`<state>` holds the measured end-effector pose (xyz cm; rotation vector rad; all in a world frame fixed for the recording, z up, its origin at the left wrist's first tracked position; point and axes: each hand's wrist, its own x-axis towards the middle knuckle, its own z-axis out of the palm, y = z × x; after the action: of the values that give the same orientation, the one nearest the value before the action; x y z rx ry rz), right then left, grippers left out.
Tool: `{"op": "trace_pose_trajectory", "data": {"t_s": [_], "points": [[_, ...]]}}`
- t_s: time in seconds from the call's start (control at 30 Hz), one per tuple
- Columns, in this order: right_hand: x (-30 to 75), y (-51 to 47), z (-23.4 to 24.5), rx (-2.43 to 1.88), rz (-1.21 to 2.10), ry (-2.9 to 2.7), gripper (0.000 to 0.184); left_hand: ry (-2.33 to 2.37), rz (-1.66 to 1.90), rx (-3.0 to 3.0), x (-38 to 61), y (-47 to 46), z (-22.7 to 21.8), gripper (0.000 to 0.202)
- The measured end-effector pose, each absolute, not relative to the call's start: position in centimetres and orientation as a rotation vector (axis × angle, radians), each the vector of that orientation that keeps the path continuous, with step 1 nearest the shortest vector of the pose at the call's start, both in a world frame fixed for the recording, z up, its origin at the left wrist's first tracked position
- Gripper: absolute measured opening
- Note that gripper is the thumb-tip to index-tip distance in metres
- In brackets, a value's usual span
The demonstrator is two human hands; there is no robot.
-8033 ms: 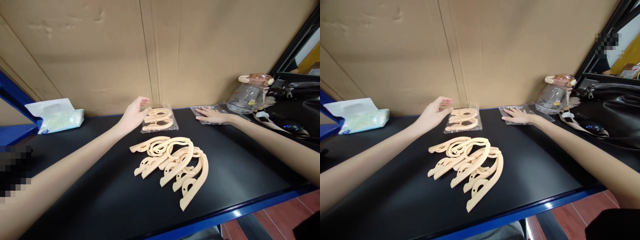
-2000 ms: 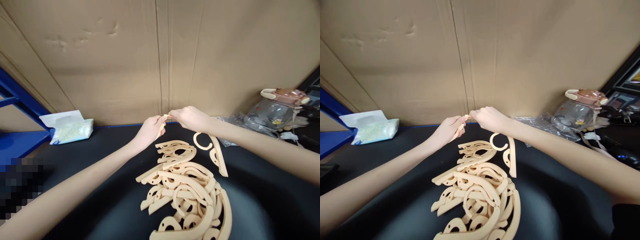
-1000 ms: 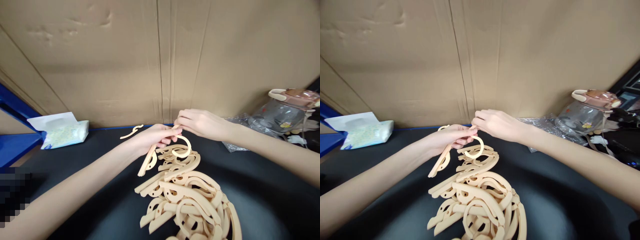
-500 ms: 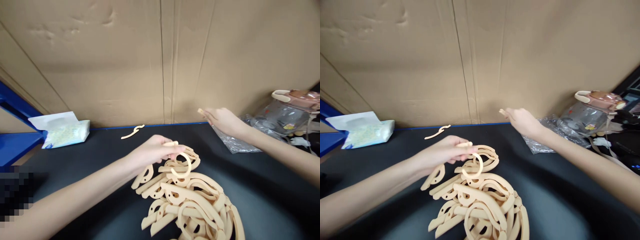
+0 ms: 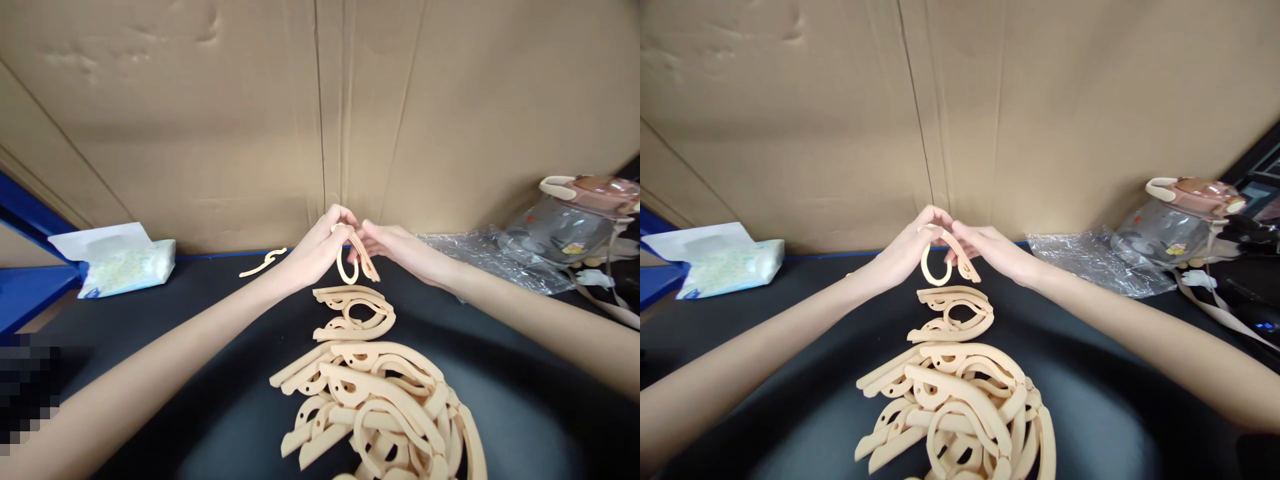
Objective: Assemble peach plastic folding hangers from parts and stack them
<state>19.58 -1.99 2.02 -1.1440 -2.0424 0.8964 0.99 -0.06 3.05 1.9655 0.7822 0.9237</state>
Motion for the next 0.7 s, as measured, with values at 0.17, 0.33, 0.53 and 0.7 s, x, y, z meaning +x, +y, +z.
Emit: {"op": "trace_pose_trajectory", "data": {"t_s": [0.17, 0.33, 0.53, 0.7], "points": [[20.2, -2.6, 4.2, -1.192, 0.741, -1.844, 0.035, 0.867, 0.851, 1.856, 0.0, -0.3, 3.5, 0.022], [21.0, -2.5, 5.0, -1.249, -0.243, -2.131, 0.026, 0.920, 0.905, 1.731, 0.4, -1.3, 4.7, 0.019], [20.8, -2.2, 5.9, -1.218, -0.944, -2.509, 0.028, 0.854, 0.810, 1.512, 1.8, -2.0, 4.9, 0.035], [19.8, -1.7, 4.3, -1.447, -0.502, -2.547, 0.021, 1.017, 0.838, 1.454, 3.0, -2.2, 3.6, 0.034]]}}
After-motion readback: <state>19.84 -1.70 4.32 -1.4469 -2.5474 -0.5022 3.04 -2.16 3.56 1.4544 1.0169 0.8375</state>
